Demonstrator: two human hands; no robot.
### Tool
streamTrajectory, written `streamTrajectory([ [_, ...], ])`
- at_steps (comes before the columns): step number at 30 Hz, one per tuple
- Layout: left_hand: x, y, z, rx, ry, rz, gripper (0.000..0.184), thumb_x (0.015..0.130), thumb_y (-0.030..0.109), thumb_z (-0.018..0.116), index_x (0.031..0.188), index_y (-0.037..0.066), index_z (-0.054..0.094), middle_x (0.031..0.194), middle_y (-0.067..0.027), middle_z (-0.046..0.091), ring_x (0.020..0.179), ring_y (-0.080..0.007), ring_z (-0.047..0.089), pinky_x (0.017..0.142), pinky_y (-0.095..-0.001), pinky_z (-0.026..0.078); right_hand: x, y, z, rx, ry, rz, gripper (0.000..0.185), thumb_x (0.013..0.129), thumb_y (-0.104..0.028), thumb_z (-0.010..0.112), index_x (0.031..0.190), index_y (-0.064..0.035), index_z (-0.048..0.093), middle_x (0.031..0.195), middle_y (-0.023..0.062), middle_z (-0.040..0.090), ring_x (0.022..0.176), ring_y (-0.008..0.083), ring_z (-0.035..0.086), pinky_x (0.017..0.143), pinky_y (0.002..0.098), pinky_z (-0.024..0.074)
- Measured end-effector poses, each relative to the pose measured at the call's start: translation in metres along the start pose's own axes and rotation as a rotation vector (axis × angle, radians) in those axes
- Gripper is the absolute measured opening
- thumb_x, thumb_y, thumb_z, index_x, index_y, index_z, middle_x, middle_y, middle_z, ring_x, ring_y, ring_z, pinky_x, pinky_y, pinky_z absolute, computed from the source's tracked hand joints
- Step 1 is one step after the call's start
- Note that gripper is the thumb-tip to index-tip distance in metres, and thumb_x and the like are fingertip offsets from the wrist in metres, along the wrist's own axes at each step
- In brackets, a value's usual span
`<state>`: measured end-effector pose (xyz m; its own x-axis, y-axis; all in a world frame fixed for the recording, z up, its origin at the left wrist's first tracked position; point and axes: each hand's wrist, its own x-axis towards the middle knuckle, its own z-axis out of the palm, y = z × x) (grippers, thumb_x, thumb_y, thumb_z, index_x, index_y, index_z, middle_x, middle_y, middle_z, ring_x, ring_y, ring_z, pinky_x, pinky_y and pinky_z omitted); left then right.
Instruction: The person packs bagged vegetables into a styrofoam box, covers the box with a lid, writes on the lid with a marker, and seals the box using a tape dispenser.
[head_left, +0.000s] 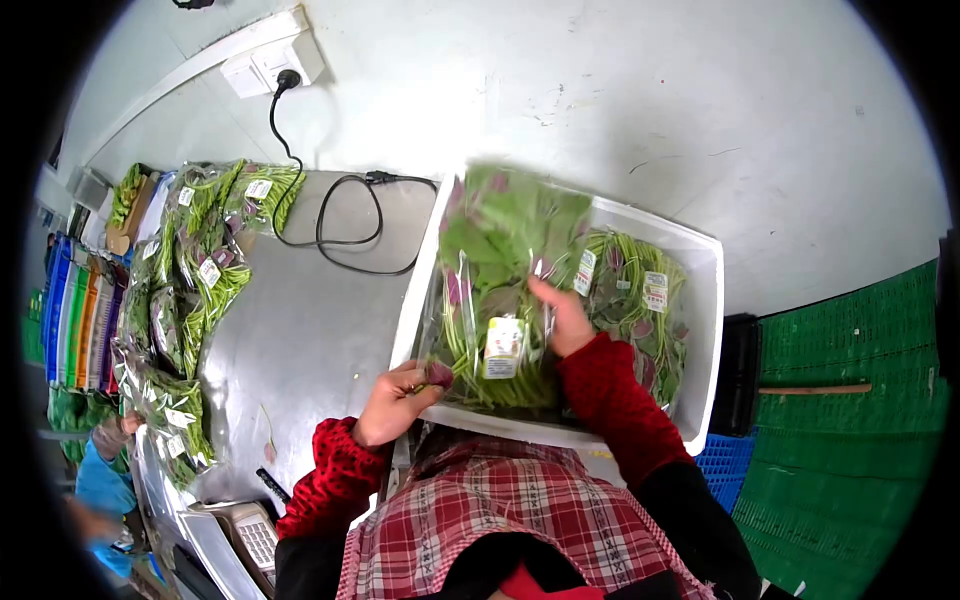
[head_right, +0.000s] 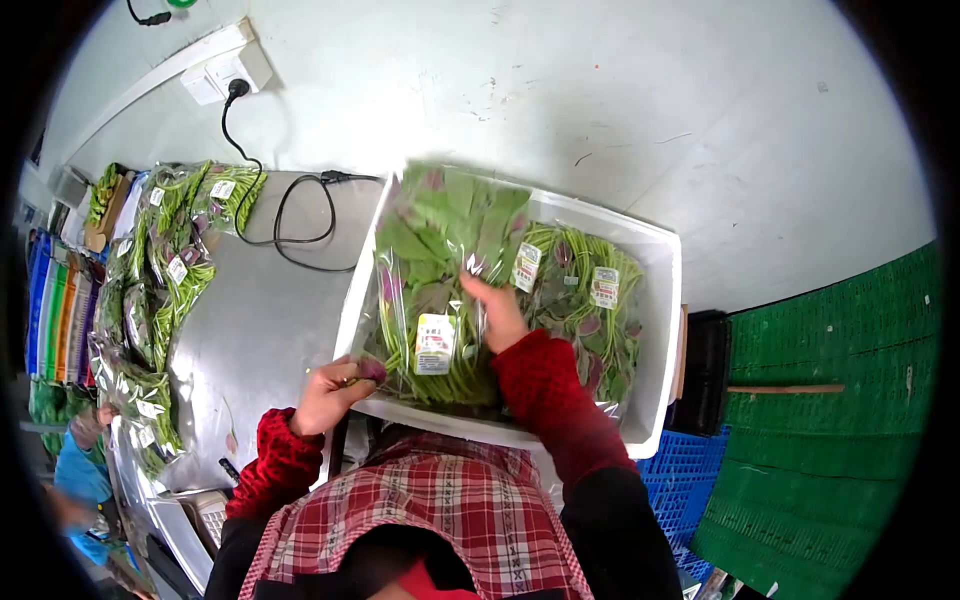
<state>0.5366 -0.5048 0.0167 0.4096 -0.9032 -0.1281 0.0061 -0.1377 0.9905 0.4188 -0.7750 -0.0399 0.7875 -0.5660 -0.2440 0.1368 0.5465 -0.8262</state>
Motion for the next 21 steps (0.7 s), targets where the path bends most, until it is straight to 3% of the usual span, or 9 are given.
streamTrajectory([
  [2,0.0,-0.007,0.0,0.094,0.043,-0.357,0.021,0.085,0.002,0.063,0.104,-0.002,0.069,0.117,-0.0133,0.062,0.099,-0.0191,0.061,0.087,-0.0277,0.046,-0.003,0.021,0.006,0.099,0.161,0.067,0.045,0.086,-0.015,0.07,0.124,0.0042,0.055,0.123,0.0102,0.059,0.106,0.0191,0.058,0.094,0.0339,0.0442],
  [4,0.002,-0.018,-0.002,0.095,0.036,-0.372,0.034,0.083,0.01,0.069,0.115,-0.001,0.064,0.123,-0.0147,0.059,0.092,-0.0237,0.064,0.083,-0.0283,0.048,-0.004,0.02,0.008,0.104,0.225,0.086,0.046,0.085,-0.016,0.072,0.123,0.0059,0.055,0.121,0.009,0.06,0.103,0.0187,0.059,0.092,0.0333,0.0441],
  [6,0.006,0.0,0.015,0.91,0.49,0.081,0.061,0.079,0.021,0.075,0.132,0.003,0.052,0.131,-0.0176,0.053,0.105,-0.0311,0.06,0.089,-0.0351,0.047,-0.002,0.017,0.006,-0.064,0.202,0.081,0.046,0.085,-0.016,0.071,0.123,0.0053,0.055,0.117,0.0071,0.063,0.101,0.0183,0.059,0.09,0.032,0.0445],
  [7,0.016,0.012,0.019,0.983,0.435,0.243,0.074,0.076,0.03,0.077,0.137,0.005,0.044,0.137,-0.0196,0.046,0.116,-0.035,0.052,0.096,-0.0406,0.042,-0.005,0.009,0.005,-0.195,0.16,0.022,0.049,0.084,-0.018,0.073,0.124,0.0037,0.054,0.108,0.0066,0.066,0.097,0.0177,0.06,0.088,0.0302,0.0446],
  [10,0.051,0.037,0.051,1.061,0.122,0.391,0.096,0.072,0.055,0.073,0.145,0.007,0.034,0.152,-0.0221,0.024,0.141,-0.0403,0.021,0.111,-0.0557,0.023,-0.01,-0.015,0.011,-1.178,0.467,-0.677,0.071,0.08,-0.035,0.075,0.137,-0.0028,0.045,0.139,0.0217,0.044,0.127,0.0329,0.043,0.103,0.0481,0.0348],
  [11,0.06,0.033,0.061,1.196,-0.02,0.297,0.106,0.069,0.07,0.065,0.147,0.007,0.031,0.155,-0.0216,0.018,0.143,-0.0407,0.015,0.111,-0.0619,0.016,-0.006,-0.023,0.017,-1.193,0.446,-0.683,0.071,0.08,-0.035,0.075,0.137,-0.0028,0.045,0.139,0.0217,0.044,0.127,0.0329,0.043,0.103,0.0481,0.0348],
  [14,0.071,-0.001,0.065,1.309,-0.176,0.1,0.112,0.068,0.075,0.062,0.148,0.006,0.027,0.155,-0.0219,0.016,0.142,-0.0435,0.014,0.107,-0.0672,0.016,0.037,-0.017,0.044,-1.711,0.119,-0.76,0.085,0.076,-0.063,0.065,0.143,-0.0176,0.041,0.15,0.0263,0.025,0.138,0.0458,0.022,0.107,0.0663,0.0159],
  [18,0.071,-0.028,0.061,1.3,-0.327,-0.06,0.119,0.068,0.084,0.051,0.151,0.006,0.019,0.158,-0.0223,0.006,0.145,-0.0422,0.001,0.107,-0.0702,0.011,0.064,0.017,0.039,-1.795,0.029,-0.704,0.08,0.072,-0.064,0.068,0.137,-0.0223,0.049,0.147,0.0215,0.032,0.136,0.044,0.025,0.105,0.0662,0.018],
  [21,0.08,-0.067,0.071,1.265,-0.368,-0.031,0.12,0.066,0.081,0.056,0.15,0.004,0.019,0.157,-0.0254,0.005,0.144,-0.0449,0.0,0.106,-0.0727,0.006,0.062,0.039,0.027,-1.846,0.059,-0.731,0.076,0.07,-0.064,0.067,0.132,-0.0229,0.053,0.143,0.0186,0.039,0.133,0.0419,0.031,0.1,0.0681,0.0211],
])
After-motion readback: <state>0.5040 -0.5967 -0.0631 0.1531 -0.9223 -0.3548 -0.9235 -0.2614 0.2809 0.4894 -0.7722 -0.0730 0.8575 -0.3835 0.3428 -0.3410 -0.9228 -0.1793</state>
